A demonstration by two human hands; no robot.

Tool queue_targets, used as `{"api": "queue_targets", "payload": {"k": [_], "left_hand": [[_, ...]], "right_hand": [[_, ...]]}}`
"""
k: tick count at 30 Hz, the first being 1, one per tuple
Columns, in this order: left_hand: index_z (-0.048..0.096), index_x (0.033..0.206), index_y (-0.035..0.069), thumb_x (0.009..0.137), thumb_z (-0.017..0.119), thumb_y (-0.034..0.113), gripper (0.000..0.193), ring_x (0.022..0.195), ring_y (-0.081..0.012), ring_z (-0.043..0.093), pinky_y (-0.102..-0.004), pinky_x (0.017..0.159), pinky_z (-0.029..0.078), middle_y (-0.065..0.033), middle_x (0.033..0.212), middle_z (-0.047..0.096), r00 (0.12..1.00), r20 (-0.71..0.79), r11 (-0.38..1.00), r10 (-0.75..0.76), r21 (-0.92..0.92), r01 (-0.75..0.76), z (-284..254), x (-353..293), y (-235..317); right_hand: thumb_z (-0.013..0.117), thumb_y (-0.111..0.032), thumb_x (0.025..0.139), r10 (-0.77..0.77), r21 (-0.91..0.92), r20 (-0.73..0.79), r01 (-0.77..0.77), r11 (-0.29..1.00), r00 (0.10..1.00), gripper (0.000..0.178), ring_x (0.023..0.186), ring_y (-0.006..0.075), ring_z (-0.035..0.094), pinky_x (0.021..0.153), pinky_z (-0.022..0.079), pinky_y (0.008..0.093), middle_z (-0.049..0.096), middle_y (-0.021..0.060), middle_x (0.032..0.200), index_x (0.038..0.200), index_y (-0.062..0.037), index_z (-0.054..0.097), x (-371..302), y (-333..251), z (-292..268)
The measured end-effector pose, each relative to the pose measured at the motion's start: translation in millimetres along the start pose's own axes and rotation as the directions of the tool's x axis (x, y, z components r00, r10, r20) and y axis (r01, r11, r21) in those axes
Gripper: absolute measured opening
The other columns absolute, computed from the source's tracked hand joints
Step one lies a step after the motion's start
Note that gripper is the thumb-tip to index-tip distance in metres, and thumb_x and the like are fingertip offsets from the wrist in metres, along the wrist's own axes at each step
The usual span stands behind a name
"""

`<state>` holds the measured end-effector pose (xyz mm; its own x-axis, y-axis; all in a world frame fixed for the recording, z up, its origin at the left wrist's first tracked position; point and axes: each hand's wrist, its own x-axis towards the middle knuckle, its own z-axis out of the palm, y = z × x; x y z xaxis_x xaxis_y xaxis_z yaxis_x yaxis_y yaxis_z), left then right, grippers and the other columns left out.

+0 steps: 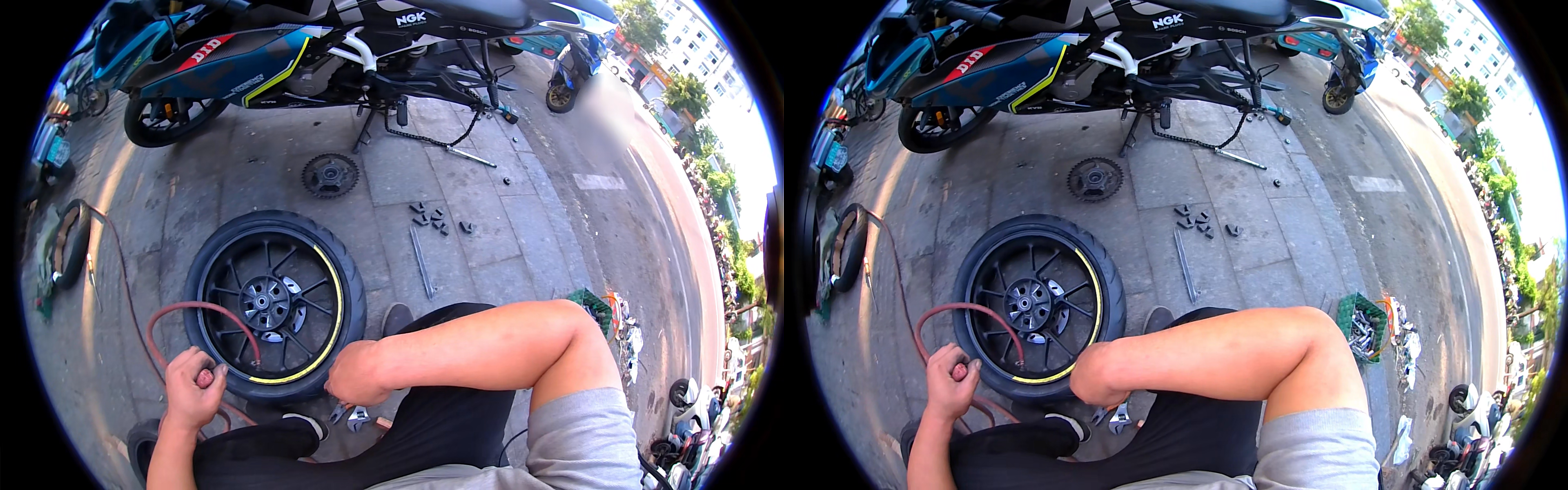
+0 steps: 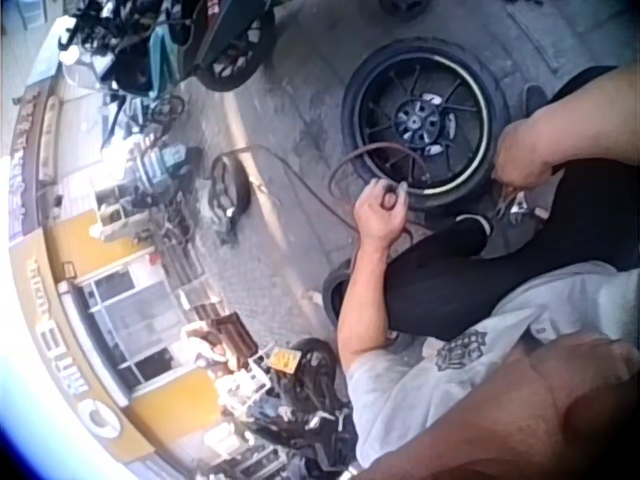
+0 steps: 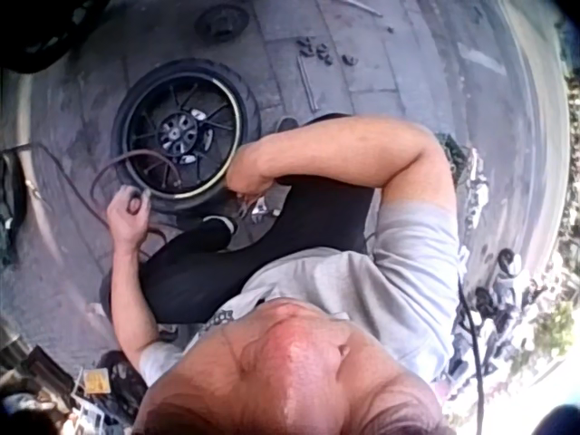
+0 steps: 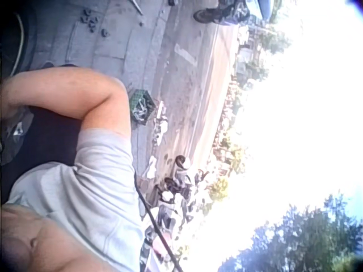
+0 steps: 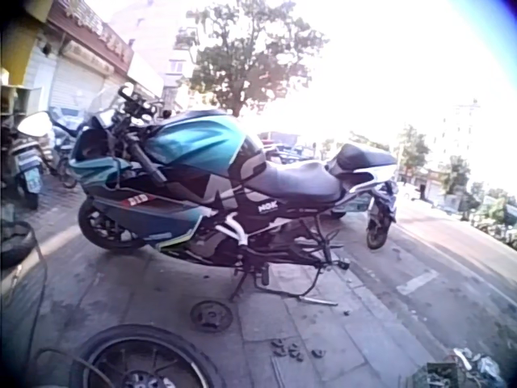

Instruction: The person inflates a motorcycle tire using an air hose, presses the tire bead onto the rim by hand, and uses an adjustable wrench to manipulate the central hub of the wheel assembly.

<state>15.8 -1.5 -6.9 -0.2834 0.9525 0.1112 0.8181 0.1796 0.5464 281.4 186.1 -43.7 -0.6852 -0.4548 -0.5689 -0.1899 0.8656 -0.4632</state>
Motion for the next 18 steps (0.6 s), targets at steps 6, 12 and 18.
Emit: {"api": "queue_targets", "payload": {"k": [6,12,18], "left_hand": [[0.061,0.076,0.000,0.080,0.082,0.005,0.022,0.073,-0.0381,0.059,-0.0467,0.067,0.045,-0.0156,0.076,0.058,1.000,0.010,1.000,-0.003,0.015,0.003,-1,-1,-2],[0.062,0.076,0.000,0.080,0.083,0.005,0.022,0.073,-0.0380,0.060,-0.0462,0.067,0.046,-0.0157,0.076,0.058,1.000,0.006,1.000,0.004,-0.002,-0.004,-1,0,-1],[0.064,0.077,0.001,0.080,0.085,0.007,0.022,0.073,-0.0386,0.061,-0.0468,0.067,0.046,-0.0161,0.076,0.059,1.000,0.004,1.000,0.014,0.014,-0.014,-2,0,-3]], "right_hand": [[0.066,-0.029,0.108,0.023,0.025,0.019,-0.023,0.999,1.000,0.035,0.116,0.0395,0.077,0.095,0.061,0.0505,0.081,0.0195,0.118,0.126,-0.0006,0.076,-3,-2,-5],[0.067,-0.028,0.107,0.047,0.064,0.020,-0.048,0.997,0.999,0.034,0.115,0.0398,0.078,0.093,0.061,0.0504,0.082,0.0199,0.117,0.126,-0.0011,0.076,-5,-3,-7],[0.067,-0.030,0.109,0.081,0.082,0.067,-0.086,0.993,0.994,0.036,0.115,0.0404,0.078,0.094,0.061,0.0508,0.082,0.0199,0.117,0.128,-0.0011,0.076,-5,-5,-11]]}}
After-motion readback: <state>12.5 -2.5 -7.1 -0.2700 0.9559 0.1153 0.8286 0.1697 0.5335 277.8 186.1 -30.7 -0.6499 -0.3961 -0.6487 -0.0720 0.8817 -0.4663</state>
